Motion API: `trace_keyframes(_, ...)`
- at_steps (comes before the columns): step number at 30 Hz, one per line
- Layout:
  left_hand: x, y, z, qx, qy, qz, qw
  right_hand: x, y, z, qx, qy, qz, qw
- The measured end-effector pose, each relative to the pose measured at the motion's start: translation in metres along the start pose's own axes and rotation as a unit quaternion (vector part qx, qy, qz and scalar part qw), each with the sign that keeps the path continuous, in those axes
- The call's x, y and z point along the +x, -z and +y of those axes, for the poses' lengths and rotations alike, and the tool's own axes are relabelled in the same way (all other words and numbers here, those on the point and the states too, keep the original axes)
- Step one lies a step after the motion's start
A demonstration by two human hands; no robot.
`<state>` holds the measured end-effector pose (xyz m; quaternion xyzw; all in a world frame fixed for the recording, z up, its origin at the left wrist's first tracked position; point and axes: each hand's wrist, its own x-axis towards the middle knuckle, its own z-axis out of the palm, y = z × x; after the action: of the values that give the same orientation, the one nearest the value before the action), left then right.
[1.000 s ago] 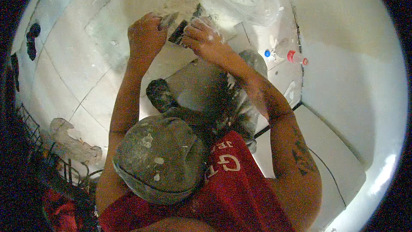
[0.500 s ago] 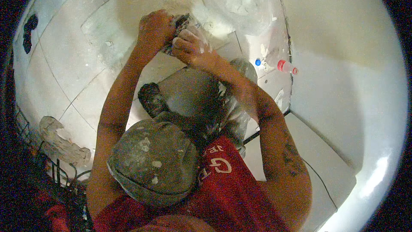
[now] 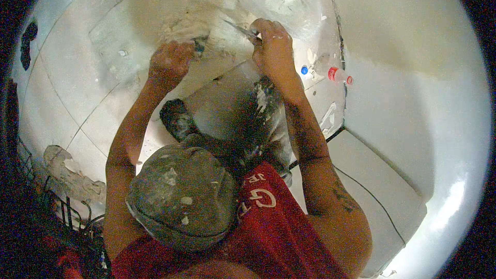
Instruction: Mixing and applying joint compound or plaster to a surface using putty knives.
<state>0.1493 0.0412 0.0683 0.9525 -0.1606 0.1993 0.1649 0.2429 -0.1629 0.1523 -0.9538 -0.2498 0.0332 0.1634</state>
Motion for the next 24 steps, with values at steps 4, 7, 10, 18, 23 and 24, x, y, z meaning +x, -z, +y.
trace_keyframes(4, 0.005, 0.002, 0.008, -0.058, -0.056, 0.022, 0.996, -0.006, -0.009, -0.017, 0.012, 0.172, -0.03, 0.985)
trace_keyframes(7, 0.005, -0.002, 0.007, -0.066, -0.154, 0.031, 0.985, -0.005, -0.018, -0.039, 0.029, 0.198, -0.106, 0.974)
trace_keyframes(10, 0.002, -0.001, 0.011, -0.093, -0.193, 0.045, 0.976, 0.02, -0.04, -0.031, -0.011, 0.225, -0.122, 0.967)
trace_keyframes(18, -0.025, -0.002, -0.001, -0.053, -0.026, 0.032, 0.998, 0.041, -0.025, -0.003, 0.081, 0.149, -0.107, 0.98)
trace_keyframes(23, -0.028, 0.007, -0.012, -0.069, 0.042, 0.064, 0.995, 0.027, -0.02, 0.004, 0.145, 0.096, -0.087, 0.981)
trace_keyframes(24, -0.023, 0.01, -0.008, -0.101, -0.013, 0.047, 0.994, 0.025, -0.017, 0.004, 0.146, 0.096, -0.088, 0.981)
